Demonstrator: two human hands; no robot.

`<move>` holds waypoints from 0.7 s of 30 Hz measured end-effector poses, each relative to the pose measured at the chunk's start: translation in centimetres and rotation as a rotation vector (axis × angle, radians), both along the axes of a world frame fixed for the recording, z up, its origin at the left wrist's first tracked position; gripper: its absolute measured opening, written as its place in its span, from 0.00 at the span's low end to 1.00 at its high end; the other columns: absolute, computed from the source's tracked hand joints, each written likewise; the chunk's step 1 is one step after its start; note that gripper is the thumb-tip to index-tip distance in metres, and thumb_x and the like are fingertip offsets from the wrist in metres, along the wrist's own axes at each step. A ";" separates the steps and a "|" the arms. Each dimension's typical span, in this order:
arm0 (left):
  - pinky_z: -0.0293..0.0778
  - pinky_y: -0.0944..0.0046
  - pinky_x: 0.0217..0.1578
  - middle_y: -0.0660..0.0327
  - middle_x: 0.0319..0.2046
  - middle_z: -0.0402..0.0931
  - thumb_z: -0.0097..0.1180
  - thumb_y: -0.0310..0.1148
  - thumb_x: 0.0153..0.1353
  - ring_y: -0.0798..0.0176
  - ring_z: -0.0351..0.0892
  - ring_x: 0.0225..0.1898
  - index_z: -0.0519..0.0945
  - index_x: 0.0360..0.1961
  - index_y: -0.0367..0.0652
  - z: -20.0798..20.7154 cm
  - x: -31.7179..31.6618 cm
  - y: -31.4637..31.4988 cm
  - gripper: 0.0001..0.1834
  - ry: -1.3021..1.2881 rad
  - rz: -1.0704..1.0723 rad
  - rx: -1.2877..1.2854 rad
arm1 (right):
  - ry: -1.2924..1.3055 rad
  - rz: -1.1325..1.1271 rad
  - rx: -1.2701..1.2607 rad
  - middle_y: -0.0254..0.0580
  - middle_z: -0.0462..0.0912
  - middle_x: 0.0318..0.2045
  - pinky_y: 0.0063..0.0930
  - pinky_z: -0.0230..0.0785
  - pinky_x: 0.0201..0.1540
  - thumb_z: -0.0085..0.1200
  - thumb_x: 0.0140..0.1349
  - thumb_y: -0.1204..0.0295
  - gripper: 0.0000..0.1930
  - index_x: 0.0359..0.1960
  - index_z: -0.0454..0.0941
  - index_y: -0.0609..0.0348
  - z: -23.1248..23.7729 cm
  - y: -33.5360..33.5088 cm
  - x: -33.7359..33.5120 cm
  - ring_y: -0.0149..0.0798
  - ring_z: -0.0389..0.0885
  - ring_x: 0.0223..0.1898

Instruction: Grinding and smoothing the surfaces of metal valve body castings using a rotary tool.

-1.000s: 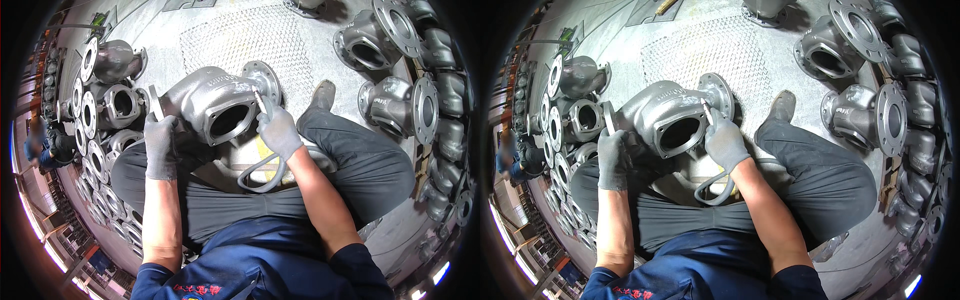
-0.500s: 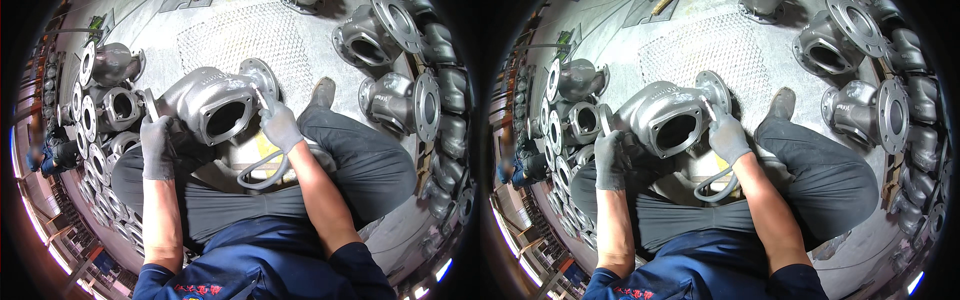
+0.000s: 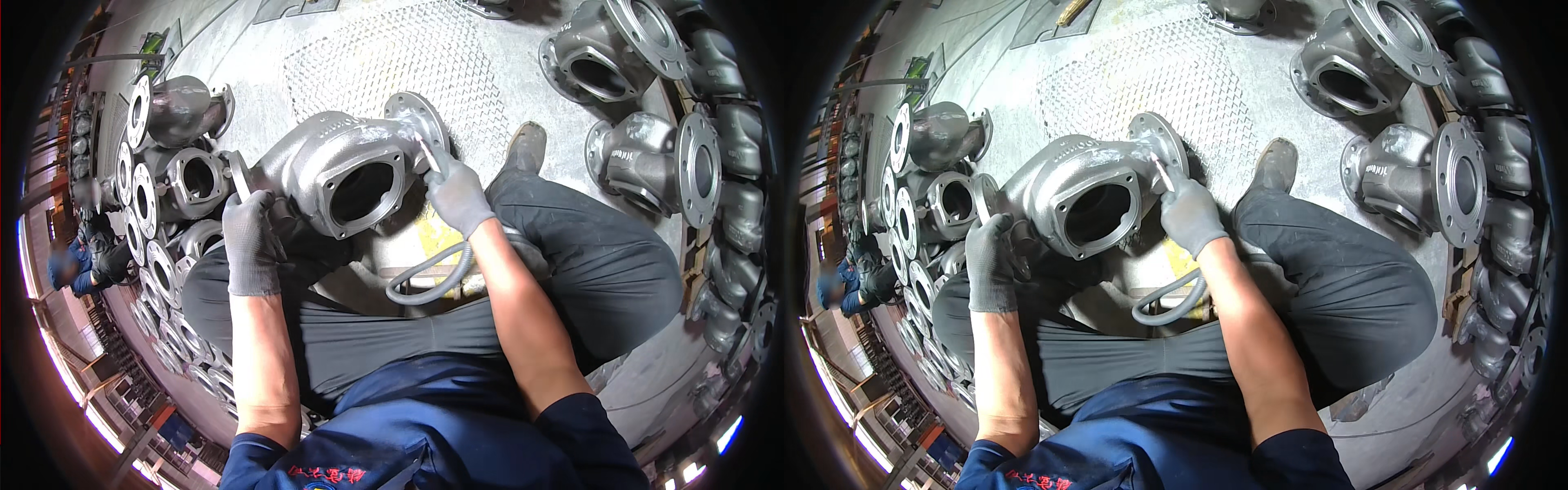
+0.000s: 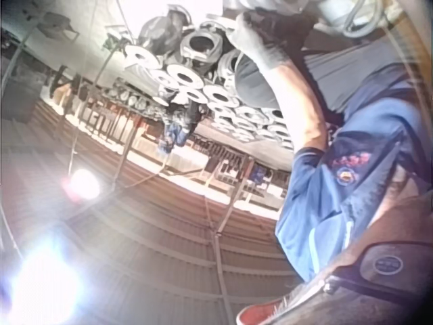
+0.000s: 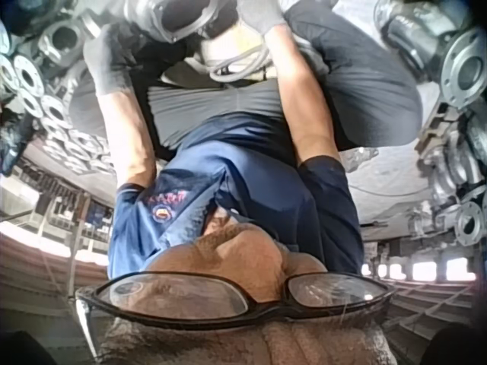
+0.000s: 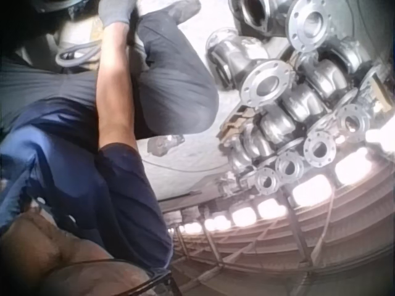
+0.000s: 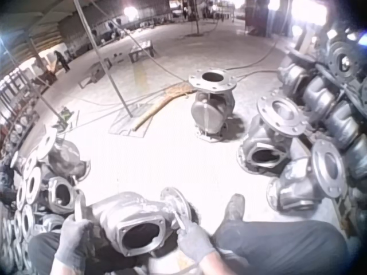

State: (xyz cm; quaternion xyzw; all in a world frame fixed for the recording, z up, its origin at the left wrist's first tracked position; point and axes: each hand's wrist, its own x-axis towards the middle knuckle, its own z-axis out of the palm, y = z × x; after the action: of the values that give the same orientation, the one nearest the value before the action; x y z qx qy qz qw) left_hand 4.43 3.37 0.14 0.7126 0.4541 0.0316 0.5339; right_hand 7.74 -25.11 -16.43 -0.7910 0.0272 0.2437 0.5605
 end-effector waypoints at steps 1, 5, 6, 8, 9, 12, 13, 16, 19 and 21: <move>0.79 0.65 0.22 0.58 0.28 0.80 0.59 0.24 0.60 0.65 0.81 0.22 0.79 0.42 0.30 -0.1 0.0 0.2 0.10 -0.001 0.001 0.003 | -0.045 0.074 -0.075 0.67 0.85 0.46 0.55 0.77 0.54 0.50 0.68 0.74 0.26 0.68 0.74 0.60 0.6 -0.6 0.5 0.67 0.84 0.49; 0.79 0.65 0.22 0.57 0.29 0.81 0.59 0.24 0.60 0.64 0.81 0.22 0.79 0.42 0.29 -0.7 0.0 0.8 0.10 -0.063 0.025 -0.048 | -0.136 0.143 -0.095 0.67 0.86 0.46 0.56 0.77 0.54 0.51 0.68 0.74 0.24 0.66 0.76 0.58 0.8 -0.8 1.8 0.68 0.84 0.49; 0.79 0.65 0.22 0.57 0.29 0.81 0.59 0.24 0.60 0.64 0.81 0.22 0.79 0.42 0.29 -0.8 0.1 0.8 0.10 -0.096 0.048 -0.078 | -0.164 0.161 -0.138 0.67 0.86 0.46 0.56 0.77 0.54 0.51 0.68 0.74 0.23 0.66 0.76 0.58 0.8 -0.9 2.1 0.68 0.84 0.49; 0.79 0.65 0.22 0.57 0.29 0.81 0.59 0.24 0.61 0.64 0.82 0.22 0.79 0.42 0.30 -1.0 0.2 1.4 0.10 -0.108 0.038 -0.097 | -0.129 0.164 -0.084 0.66 0.86 0.46 0.56 0.77 0.54 0.51 0.69 0.74 0.23 0.66 0.76 0.58 1.0 -0.6 2.0 0.68 0.84 0.49; 0.80 0.65 0.22 0.57 0.28 0.82 0.60 0.24 0.61 0.64 0.82 0.21 0.79 0.42 0.30 -1.0 0.2 1.6 0.10 -0.122 0.028 -0.117 | -0.164 0.161 -0.114 0.66 0.86 0.46 0.56 0.77 0.54 0.51 0.69 0.74 0.23 0.66 0.76 0.58 1.2 -0.4 1.9 0.68 0.84 0.49; 0.81 0.63 0.21 0.58 0.28 0.82 0.60 0.25 0.63 0.63 0.82 0.21 0.80 0.41 0.32 -0.2 0.6 0.6 0.08 -0.061 0.063 -0.113 | -0.106 0.172 -0.125 0.66 0.86 0.45 0.57 0.78 0.53 0.50 0.69 0.75 0.25 0.68 0.75 0.56 1.7 -0.3 2.0 0.68 0.85 0.47; 0.82 0.62 0.21 0.57 0.29 0.83 0.61 0.27 0.64 0.63 0.83 0.21 0.80 0.42 0.33 -0.2 0.6 0.9 0.09 -0.092 0.035 -0.140 | -0.005 0.116 -0.011 0.66 0.87 0.44 0.56 0.78 0.52 0.49 0.69 0.75 0.26 0.70 0.74 0.54 3.2 0.0 2.0 0.68 0.85 0.46; 0.83 0.62 0.23 0.57 0.29 0.83 0.62 0.28 0.65 0.63 0.83 0.23 0.81 0.44 0.32 0.4 0.8 0.9 0.10 -0.114 0.034 -0.215 | -0.154 0.079 0.065 0.61 0.89 0.41 0.41 0.82 0.46 0.46 0.69 0.79 0.30 0.75 0.72 0.50 1.0 -0.2 1.3 0.50 0.90 0.36; 0.78 0.59 0.21 0.56 0.31 0.83 0.61 0.34 0.68 0.62 0.83 0.26 0.83 0.45 0.34 0.8 1.5 0.2 0.13 -0.131 0.104 -0.262 | 0.005 0.017 0.137 0.55 0.89 0.41 0.36 0.82 0.45 0.45 0.71 0.80 0.30 0.75 0.72 0.50 2.0 -0.7 1.4 0.41 0.90 0.36; 0.84 0.57 0.28 0.54 0.39 0.85 0.61 0.37 0.69 0.57 0.87 0.35 0.84 0.46 0.37 1.2 2.1 -0.5 0.13 -0.228 0.159 -0.361 | 0.038 -0.020 0.069 0.53 0.90 0.43 0.32 0.82 0.45 0.44 0.71 0.81 0.29 0.75 0.72 0.56 3.7 -1.5 2.1 0.36 0.88 0.37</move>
State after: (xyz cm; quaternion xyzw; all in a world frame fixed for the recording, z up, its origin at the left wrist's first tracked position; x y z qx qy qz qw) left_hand 6.57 2.88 1.31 0.5593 0.4439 0.0725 0.6963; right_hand 9.82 -26.60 -12.69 -0.7662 0.0374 0.2536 0.5893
